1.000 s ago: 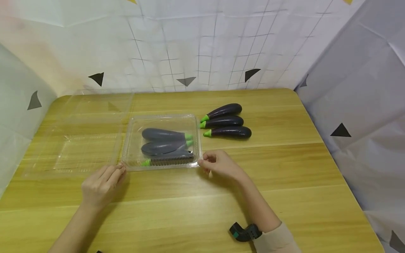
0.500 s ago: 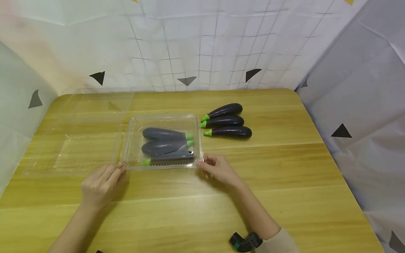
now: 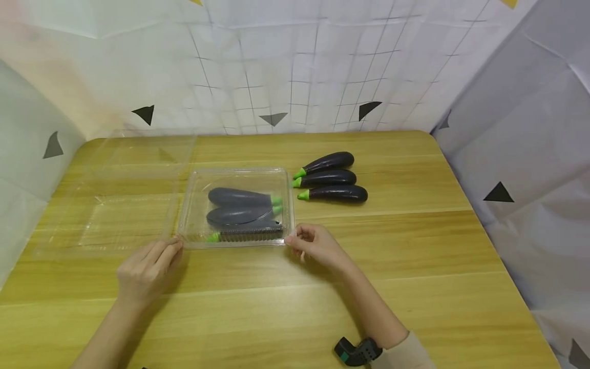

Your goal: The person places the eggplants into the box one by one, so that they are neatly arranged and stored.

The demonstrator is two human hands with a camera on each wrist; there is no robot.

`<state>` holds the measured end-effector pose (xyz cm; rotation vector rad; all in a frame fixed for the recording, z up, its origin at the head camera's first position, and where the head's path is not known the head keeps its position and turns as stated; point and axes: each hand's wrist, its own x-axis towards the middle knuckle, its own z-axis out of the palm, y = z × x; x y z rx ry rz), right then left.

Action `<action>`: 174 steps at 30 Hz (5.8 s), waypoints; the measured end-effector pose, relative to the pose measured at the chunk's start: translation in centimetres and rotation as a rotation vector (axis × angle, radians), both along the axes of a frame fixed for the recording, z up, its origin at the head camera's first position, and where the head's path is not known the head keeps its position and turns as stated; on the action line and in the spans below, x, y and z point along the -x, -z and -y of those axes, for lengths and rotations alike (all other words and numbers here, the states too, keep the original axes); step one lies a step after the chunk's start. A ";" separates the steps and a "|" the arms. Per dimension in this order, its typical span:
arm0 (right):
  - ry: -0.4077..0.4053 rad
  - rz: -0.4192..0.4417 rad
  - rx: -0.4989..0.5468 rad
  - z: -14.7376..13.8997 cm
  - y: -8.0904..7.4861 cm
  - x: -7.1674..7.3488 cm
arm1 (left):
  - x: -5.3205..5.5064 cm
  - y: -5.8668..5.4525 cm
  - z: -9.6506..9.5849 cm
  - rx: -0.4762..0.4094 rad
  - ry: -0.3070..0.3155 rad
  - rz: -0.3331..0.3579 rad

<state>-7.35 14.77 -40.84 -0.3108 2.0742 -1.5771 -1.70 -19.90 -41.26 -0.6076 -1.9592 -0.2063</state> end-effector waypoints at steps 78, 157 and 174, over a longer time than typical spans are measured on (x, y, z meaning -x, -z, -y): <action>0.122 0.045 -0.050 1.3 -1.6 -0.3 | -0.6 -2.7 3.3 -0.512 -0.212 0.162; 0.108 -0.020 -0.039 1.3 -0.8 0.0 | -3.0 -7.1 10.4 -2.215 0.018 0.427; -0.033 -0.007 -0.044 5.6 -0.8 0.5 | -0.9 -12.0 3.5 -2.086 0.351 0.475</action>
